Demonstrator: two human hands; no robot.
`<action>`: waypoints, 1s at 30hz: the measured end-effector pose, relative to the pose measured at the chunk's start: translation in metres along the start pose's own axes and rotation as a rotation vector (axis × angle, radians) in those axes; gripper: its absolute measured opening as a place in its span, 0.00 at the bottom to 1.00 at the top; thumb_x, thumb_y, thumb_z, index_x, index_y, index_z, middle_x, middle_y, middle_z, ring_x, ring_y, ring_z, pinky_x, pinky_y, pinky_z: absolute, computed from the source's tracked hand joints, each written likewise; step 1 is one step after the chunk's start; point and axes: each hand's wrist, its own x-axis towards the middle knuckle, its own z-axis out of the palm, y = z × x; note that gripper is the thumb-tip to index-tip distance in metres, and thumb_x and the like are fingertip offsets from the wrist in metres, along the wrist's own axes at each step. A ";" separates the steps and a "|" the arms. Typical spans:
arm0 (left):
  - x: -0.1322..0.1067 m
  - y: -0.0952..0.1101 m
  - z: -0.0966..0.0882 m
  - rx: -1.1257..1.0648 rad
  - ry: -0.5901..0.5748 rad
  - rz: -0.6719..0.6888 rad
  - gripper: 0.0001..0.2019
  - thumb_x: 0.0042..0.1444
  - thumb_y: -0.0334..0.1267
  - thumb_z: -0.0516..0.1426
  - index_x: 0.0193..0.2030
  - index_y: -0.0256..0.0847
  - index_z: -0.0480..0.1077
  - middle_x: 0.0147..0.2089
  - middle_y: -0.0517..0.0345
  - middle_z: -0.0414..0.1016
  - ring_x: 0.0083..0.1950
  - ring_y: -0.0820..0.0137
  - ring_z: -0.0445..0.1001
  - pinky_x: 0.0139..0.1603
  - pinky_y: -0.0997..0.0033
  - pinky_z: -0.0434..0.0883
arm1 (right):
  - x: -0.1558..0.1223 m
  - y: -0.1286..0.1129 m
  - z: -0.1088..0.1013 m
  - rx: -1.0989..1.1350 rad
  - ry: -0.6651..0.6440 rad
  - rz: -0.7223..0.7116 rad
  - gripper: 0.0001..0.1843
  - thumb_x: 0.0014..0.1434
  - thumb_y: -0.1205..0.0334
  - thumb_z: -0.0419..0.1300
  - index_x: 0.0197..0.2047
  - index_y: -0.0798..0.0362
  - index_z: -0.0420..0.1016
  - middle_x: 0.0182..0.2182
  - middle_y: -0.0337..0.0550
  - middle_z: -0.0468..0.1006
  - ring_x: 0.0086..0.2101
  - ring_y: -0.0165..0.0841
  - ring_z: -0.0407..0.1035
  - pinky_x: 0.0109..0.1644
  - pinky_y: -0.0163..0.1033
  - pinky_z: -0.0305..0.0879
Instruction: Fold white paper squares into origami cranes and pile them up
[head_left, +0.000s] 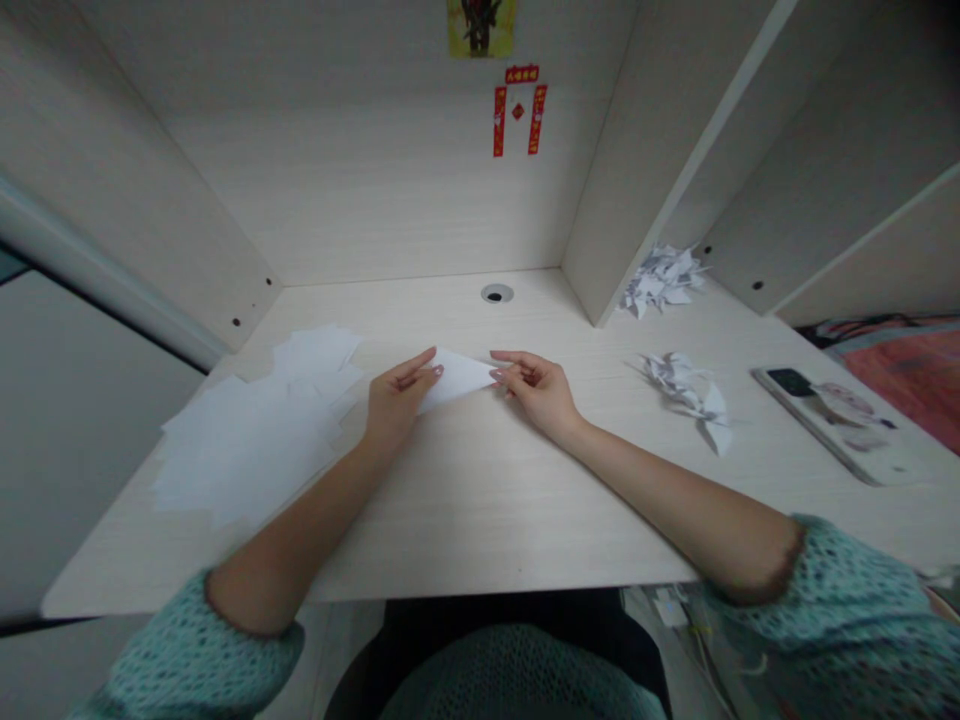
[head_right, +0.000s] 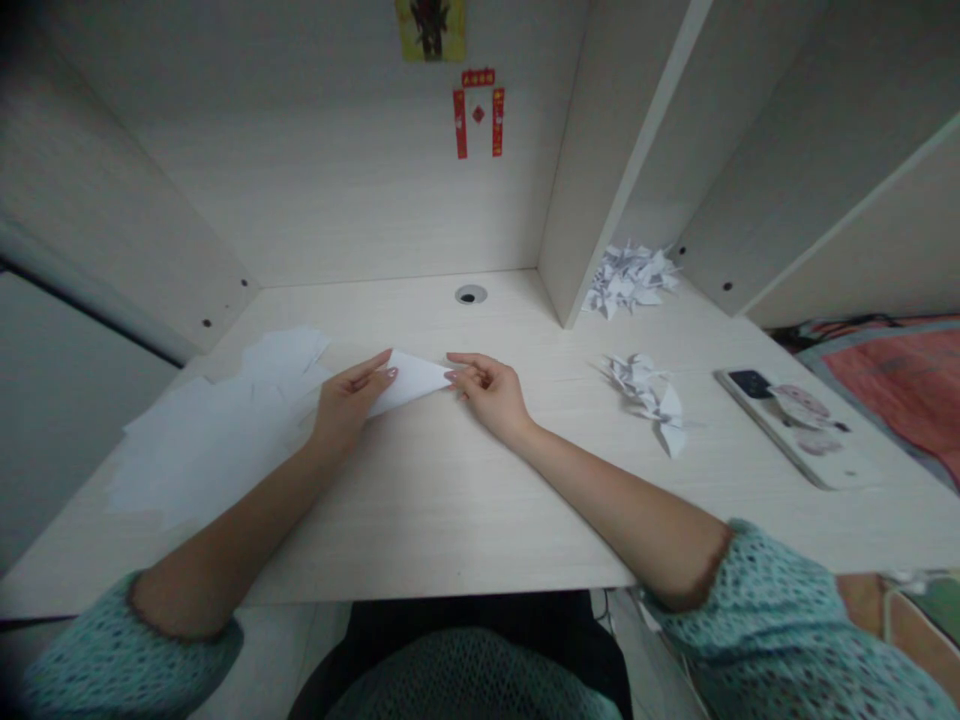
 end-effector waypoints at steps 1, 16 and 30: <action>0.000 -0.001 0.000 -0.016 -0.030 -0.038 0.27 0.42 0.45 0.66 0.51 0.40 0.74 0.38 0.54 0.81 0.35 0.68 0.75 0.35 0.72 0.70 | 0.000 0.000 -0.001 -0.010 0.019 -0.021 0.21 0.47 0.53 0.66 0.44 0.54 0.76 0.20 0.36 0.74 0.20 0.26 0.63 0.26 0.33 0.60; -0.014 0.004 0.012 -0.200 -0.072 -0.072 0.19 0.39 0.43 0.68 0.39 0.38 0.78 0.36 0.53 0.81 0.31 0.71 0.74 0.33 0.72 0.69 | -0.012 -0.012 0.013 0.130 -0.119 0.231 0.19 0.43 0.48 0.68 0.24 0.56 0.73 0.22 0.39 0.73 0.23 0.27 0.64 0.28 0.35 0.60; -0.015 0.004 0.010 -0.047 -0.343 -0.044 0.13 0.47 0.47 0.63 0.23 0.39 0.74 0.22 0.62 0.71 0.25 0.75 0.66 0.29 0.76 0.63 | -0.018 -0.007 0.012 0.108 -0.165 0.209 0.17 0.44 0.53 0.68 0.35 0.56 0.80 0.38 0.49 0.82 0.35 0.38 0.74 0.43 0.43 0.67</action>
